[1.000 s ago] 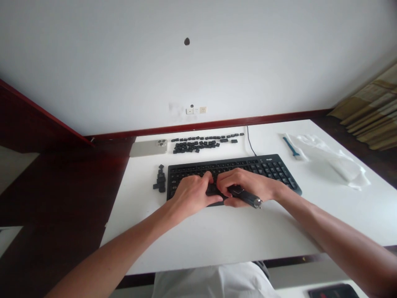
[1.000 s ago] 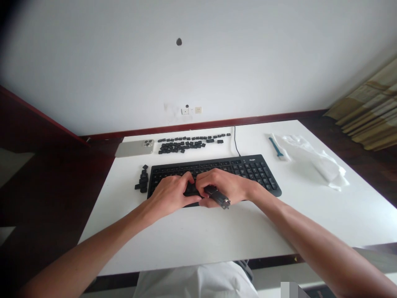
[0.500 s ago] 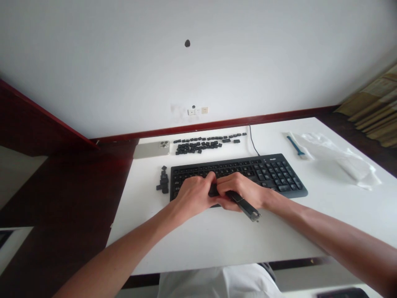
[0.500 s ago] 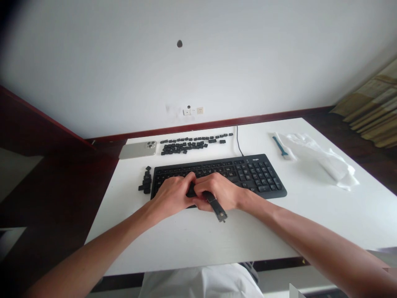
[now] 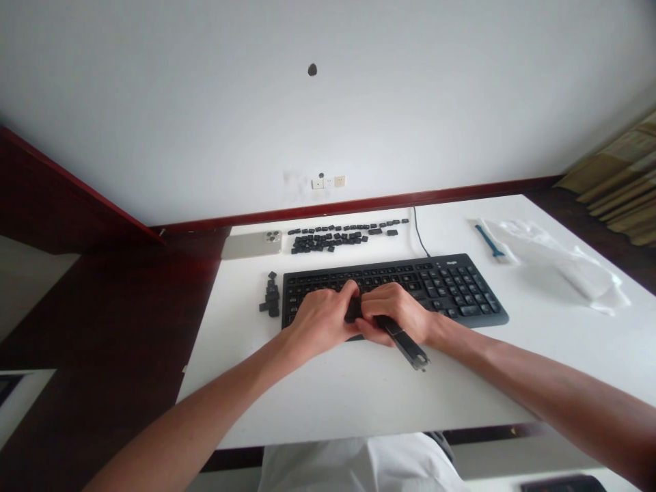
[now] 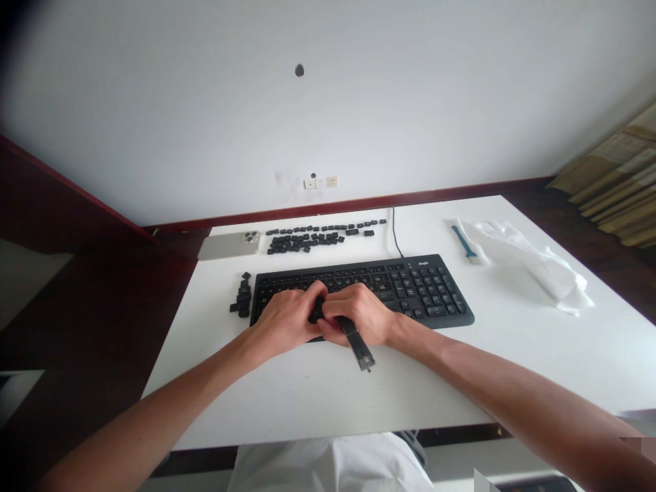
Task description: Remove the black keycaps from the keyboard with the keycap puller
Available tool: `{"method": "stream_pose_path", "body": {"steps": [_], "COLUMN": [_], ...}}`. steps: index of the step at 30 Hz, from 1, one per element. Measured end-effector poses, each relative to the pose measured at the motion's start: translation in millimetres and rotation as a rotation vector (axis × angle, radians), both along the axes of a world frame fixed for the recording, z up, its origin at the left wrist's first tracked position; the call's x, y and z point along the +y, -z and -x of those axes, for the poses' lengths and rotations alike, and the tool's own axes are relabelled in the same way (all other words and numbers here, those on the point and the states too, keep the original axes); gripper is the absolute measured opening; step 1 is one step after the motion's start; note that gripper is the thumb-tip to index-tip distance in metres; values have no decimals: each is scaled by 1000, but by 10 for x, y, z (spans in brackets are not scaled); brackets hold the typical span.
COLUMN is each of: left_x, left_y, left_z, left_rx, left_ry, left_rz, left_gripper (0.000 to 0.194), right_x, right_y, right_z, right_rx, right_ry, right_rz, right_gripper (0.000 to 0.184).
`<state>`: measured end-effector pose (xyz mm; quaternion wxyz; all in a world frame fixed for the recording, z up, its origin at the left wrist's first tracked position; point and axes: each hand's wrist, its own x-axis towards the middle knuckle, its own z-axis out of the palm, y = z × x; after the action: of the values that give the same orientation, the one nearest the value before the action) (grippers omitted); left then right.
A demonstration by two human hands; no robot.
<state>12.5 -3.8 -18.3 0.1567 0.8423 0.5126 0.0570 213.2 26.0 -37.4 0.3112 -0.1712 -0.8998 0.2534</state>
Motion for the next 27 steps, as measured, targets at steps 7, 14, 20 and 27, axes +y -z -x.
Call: {"method": "stream_pose_path", "body": {"steps": [7,14,20,27], "left_x": [-17,-19,-14,5], "left_y": [-6,-17,-37,7], "left_z": [6,1,-17,-4], "left_rx": [13,13,28,31], "left_ry": [38,29,21,32], "left_rz": [-49,-44,-26,-28], "left_gripper": [45,46,42,51], "right_x": [-6,-6,-2,32], "right_y": [15,30,20,-180], "right_z": [21,20,24,37], "right_rx": [31,28,60,23], "right_ry": [1,10,40,156], "right_rz": [-102,-102,-77,279], "right_gripper": [35,37,36,41]}}
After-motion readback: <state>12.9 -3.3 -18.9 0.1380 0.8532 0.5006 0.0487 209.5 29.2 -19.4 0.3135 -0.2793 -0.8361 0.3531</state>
